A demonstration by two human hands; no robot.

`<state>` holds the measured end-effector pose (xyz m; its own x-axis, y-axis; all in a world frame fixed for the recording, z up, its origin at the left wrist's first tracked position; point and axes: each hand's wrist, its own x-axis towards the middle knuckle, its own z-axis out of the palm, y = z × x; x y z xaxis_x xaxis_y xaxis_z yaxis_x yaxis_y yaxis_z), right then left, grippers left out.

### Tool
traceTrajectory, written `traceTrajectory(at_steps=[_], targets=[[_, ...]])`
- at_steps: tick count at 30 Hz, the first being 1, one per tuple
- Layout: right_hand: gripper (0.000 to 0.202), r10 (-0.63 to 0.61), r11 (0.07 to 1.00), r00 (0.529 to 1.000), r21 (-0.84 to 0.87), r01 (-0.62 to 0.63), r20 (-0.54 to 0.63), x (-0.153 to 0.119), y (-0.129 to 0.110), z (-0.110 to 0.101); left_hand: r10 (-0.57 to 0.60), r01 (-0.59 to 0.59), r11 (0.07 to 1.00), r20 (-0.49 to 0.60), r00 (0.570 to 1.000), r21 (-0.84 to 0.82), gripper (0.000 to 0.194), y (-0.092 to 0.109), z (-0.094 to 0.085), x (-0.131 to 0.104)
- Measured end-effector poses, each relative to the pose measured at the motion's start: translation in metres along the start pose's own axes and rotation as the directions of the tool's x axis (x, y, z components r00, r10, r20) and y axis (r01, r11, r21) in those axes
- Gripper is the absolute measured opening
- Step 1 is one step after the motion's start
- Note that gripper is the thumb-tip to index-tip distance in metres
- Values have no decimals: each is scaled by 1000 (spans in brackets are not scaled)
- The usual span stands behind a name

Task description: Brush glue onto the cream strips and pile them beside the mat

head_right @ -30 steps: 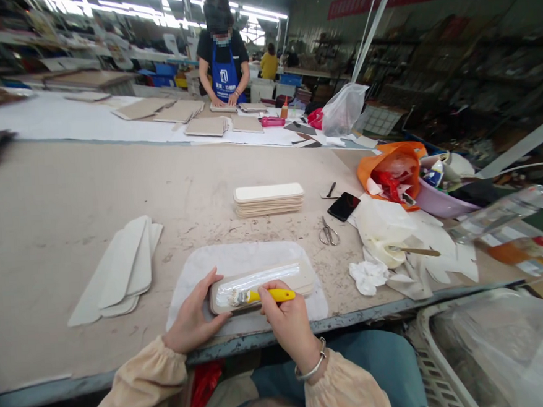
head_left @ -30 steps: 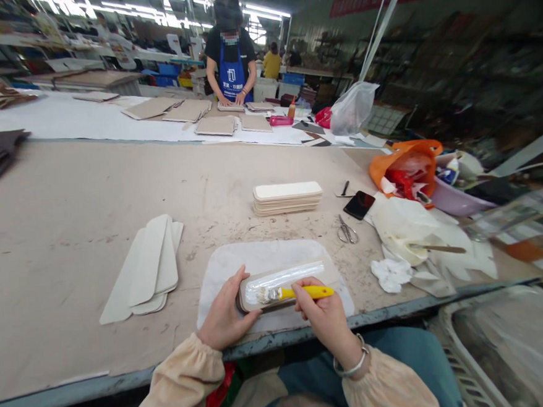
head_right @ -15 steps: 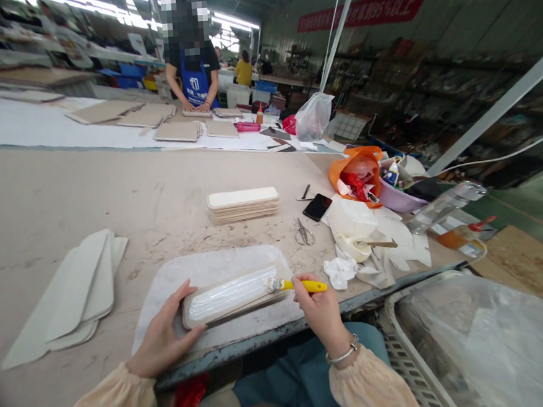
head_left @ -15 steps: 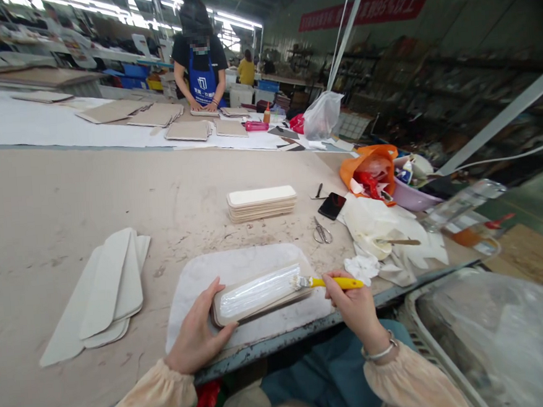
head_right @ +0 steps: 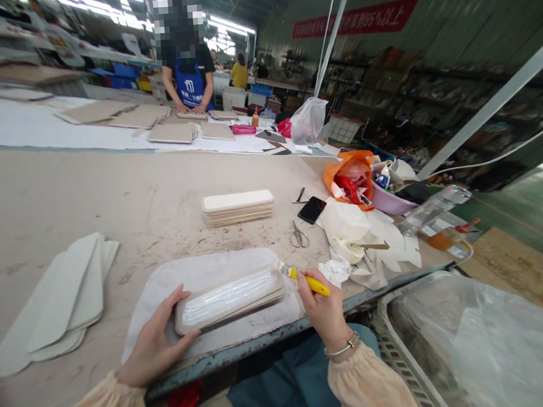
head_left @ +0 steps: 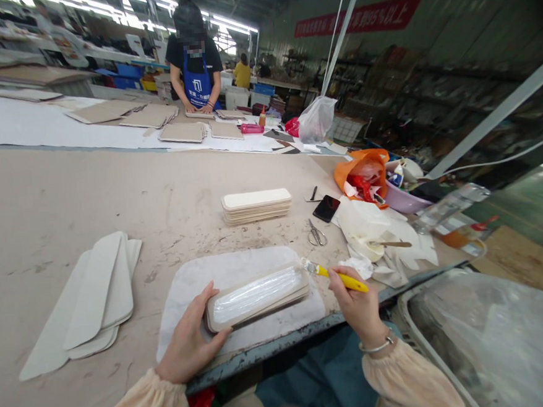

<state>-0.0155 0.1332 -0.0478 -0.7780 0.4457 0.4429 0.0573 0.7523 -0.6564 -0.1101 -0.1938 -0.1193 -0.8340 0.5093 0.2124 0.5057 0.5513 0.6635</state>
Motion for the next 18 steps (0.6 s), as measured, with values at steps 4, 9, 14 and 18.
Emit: traceTrajectory(at_steps=[4,9,14,18], targets=[[13,-179,981,978,-48,185,110,-7,-7,12,-3,3,1000,4,1000,1,77,-1,0,-1],[11,-242,970,954,26,241,175,-19,-20,21,-6,6,1000,9,1000,1,77,-3,0,-1],[12,-162,986,983,-29,165,88,-17,-16,15,5,-5,1000,1,1000,-7,77,-1,0,-2],[14,-190,980,975,-31,195,117,-22,-16,22,-3,4,999,15,1000,-43,78,0,-2,-2]])
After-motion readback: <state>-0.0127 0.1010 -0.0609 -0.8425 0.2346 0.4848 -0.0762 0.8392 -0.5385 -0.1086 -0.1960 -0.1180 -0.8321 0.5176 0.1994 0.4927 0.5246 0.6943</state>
